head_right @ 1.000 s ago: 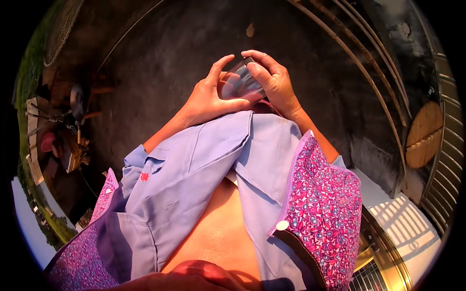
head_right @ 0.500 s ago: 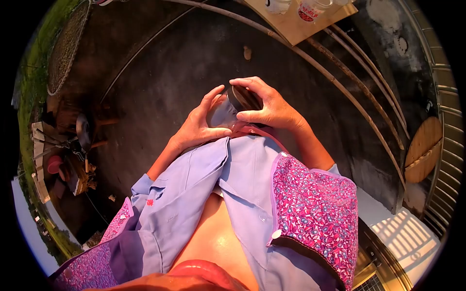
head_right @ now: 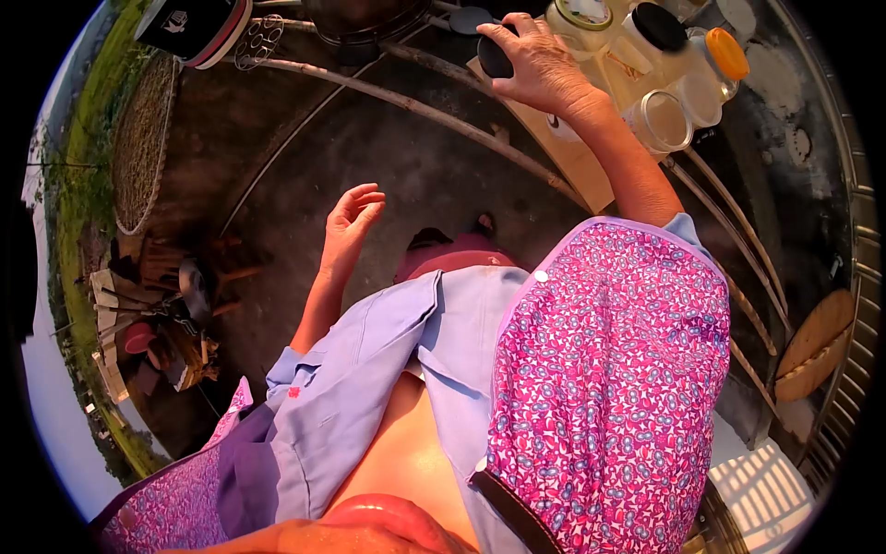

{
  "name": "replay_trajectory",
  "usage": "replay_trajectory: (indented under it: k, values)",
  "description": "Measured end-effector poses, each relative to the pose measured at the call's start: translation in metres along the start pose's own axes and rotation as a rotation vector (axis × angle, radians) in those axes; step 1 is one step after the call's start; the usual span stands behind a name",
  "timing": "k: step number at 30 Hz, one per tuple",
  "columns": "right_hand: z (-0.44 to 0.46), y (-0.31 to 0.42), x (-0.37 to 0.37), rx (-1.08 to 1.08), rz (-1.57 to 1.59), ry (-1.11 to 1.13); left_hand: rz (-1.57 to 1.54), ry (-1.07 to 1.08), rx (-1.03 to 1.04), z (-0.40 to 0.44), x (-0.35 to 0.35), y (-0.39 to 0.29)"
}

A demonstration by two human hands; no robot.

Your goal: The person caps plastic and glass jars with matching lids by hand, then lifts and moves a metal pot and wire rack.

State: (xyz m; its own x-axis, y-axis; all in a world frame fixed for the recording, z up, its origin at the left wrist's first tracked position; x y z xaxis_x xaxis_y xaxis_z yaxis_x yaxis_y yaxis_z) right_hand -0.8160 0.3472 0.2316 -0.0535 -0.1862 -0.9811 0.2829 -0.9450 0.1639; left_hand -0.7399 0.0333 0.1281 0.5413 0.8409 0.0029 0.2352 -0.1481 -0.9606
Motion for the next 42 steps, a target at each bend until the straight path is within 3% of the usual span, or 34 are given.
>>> replay_trajectory:
  k: [3,6,10,12,18,21,26,28,30,32,34,36,38,42]
  values:
    - [0.010,-0.021,0.015,0.054,-0.010,0.195,0.025,0.027,0.038,0.035,-0.002,-0.006]
    - [0.005,-0.030,0.013,0.110,0.030,0.235,0.095,0.103,0.069,0.077,-0.005,-0.022]
    - [-0.002,-0.029,0.009,0.156,0.063,0.282,0.385,0.250,0.188,0.152,0.001,-0.049]
    - [-0.002,-0.027,0.012,0.217,0.050,0.289,0.708,0.308,0.324,0.197,0.010,-0.065]
    - [-0.005,-0.014,-0.002,0.313,0.011,0.262,0.963,0.387,0.524,0.309,0.045,-0.081]
    - [-0.005,-0.003,-0.020,0.383,0.133,0.179,1.400,0.438,0.389,0.341,0.063,-0.081]
    - [-0.024,0.020,-0.039,0.486,0.555,-0.040,1.500,0.597,0.217,0.368,0.068,-0.075]
    - [-0.030,0.027,-0.040,0.492,0.540,-0.075,1.519,0.690,0.191,0.371,0.069,-0.068]
    - [-0.042,0.028,-0.039,0.539,0.572,-0.134,1.503,0.641,0.232,0.368,0.068,-0.070]
    - [-0.046,0.032,-0.038,0.555,0.593,-0.163,1.320,0.556,0.274,0.366,0.064,-0.081]
    - [-0.058,0.034,-0.033,0.612,0.836,-0.294,1.220,0.474,0.332,0.344,0.056,-0.109]
    - [-0.063,0.038,-0.015,0.593,1.175,-0.439,0.059,0.609,0.083,0.323,0.046,-0.124]
    - [-0.061,0.045,0.009,0.572,1.600,-0.475,-0.411,0.734,0.137,0.289,0.047,-0.126]
    - [-0.045,0.068,0.049,0.455,2.254,-0.501,-0.557,1.004,0.298,0.212,0.072,-0.147]
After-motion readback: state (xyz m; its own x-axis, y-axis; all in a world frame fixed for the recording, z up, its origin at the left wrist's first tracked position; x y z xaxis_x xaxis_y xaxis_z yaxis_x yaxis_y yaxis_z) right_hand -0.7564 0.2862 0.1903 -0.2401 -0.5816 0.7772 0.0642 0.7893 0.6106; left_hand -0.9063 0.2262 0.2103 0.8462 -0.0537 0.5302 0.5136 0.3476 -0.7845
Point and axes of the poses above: each hand's wrist, its own z-axis towards the middle knuckle, its own x-axis out of the palm, y = z × x, the point moved 5 cm from there along z, towards the middle knuckle, and after that the axes turned 15 degrees about y, right-handed, at the moved point
